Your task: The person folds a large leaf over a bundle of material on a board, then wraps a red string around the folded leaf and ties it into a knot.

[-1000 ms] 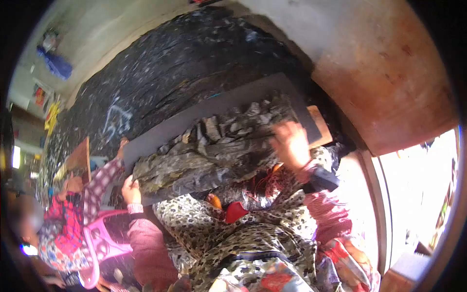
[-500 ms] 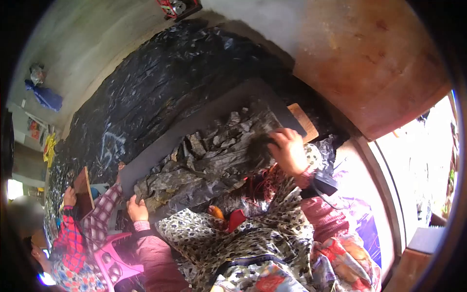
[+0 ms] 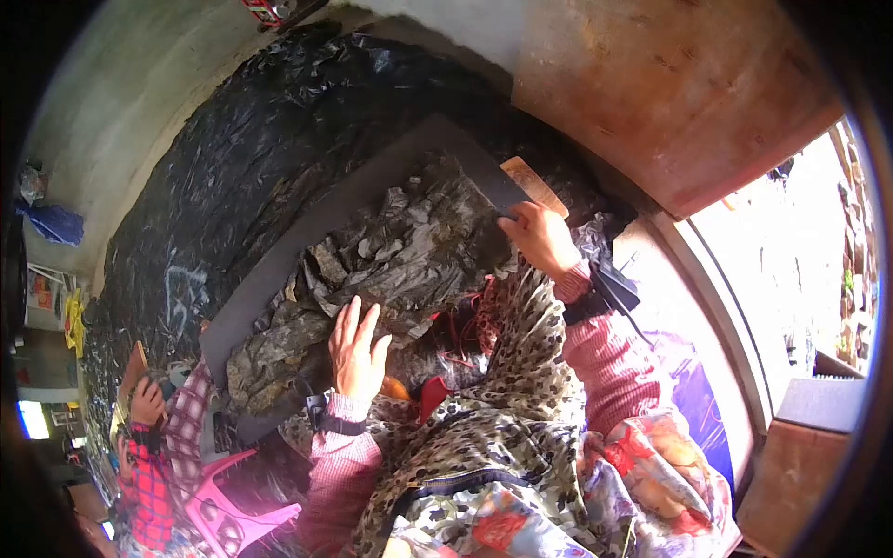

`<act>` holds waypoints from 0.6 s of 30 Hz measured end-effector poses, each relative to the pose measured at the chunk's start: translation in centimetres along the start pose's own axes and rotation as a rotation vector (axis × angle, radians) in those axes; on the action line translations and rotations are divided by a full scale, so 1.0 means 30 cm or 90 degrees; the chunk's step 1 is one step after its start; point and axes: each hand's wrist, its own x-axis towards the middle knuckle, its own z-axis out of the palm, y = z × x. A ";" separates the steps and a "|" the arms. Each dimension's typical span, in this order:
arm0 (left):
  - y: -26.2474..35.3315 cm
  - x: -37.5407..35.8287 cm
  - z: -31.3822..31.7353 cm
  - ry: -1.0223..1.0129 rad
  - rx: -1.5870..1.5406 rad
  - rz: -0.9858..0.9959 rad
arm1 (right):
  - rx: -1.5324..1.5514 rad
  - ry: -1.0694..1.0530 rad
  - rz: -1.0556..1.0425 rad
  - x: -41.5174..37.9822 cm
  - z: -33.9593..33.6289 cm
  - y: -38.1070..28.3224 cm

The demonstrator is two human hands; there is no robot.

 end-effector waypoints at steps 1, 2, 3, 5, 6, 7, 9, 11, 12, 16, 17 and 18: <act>-0.010 0.004 0.019 -0.002 0.002 0.003 | -0.020 -0.056 0.026 0.018 -0.004 -0.014; -0.026 0.010 0.031 -0.010 0.015 0.000 | -0.015 -0.052 0.026 0.038 0.011 0.005; -0.037 0.014 0.035 -0.020 0.030 -0.005 | -0.005 -0.054 -0.019 0.056 0.039 0.017; -0.048 0.009 0.030 -0.009 0.012 0.006 | 0.012 -0.061 -0.073 0.092 0.066 0.034; -0.051 0.003 0.026 -0.011 -0.009 0.019 | -0.011 -0.031 -0.086 0.108 0.060 0.028; -0.053 -0.006 0.020 -0.013 -0.030 0.030 | -0.033 -0.002 -0.100 0.123 0.062 0.027; -0.049 -0.041 0.005 0.019 -0.128 -0.004 | -0.039 0.000 -0.097 0.135 0.081 0.055; -0.066 -0.098 -0.047 0.084 -0.215 -0.093 | -0.096 0.006 -0.093 0.124 0.076 0.044; -0.090 -0.148 -0.074 0.158 -0.227 -0.131 | -0.076 -0.004 -0.088 0.111 0.058 0.022; -0.307 -0.409 -0.162 0.467 -0.405 -0.437 | -0.004 0.050 -0.099 0.066 0.039 0.026; -0.406 -0.483 -0.166 0.537 -0.416 -0.478 | 0.008 0.060 -0.149 0.059 0.037 0.040; -0.503 -0.549 -0.170 0.583 -0.395 -0.516 | 0.010 0.069 -0.155 0.046 0.035 0.035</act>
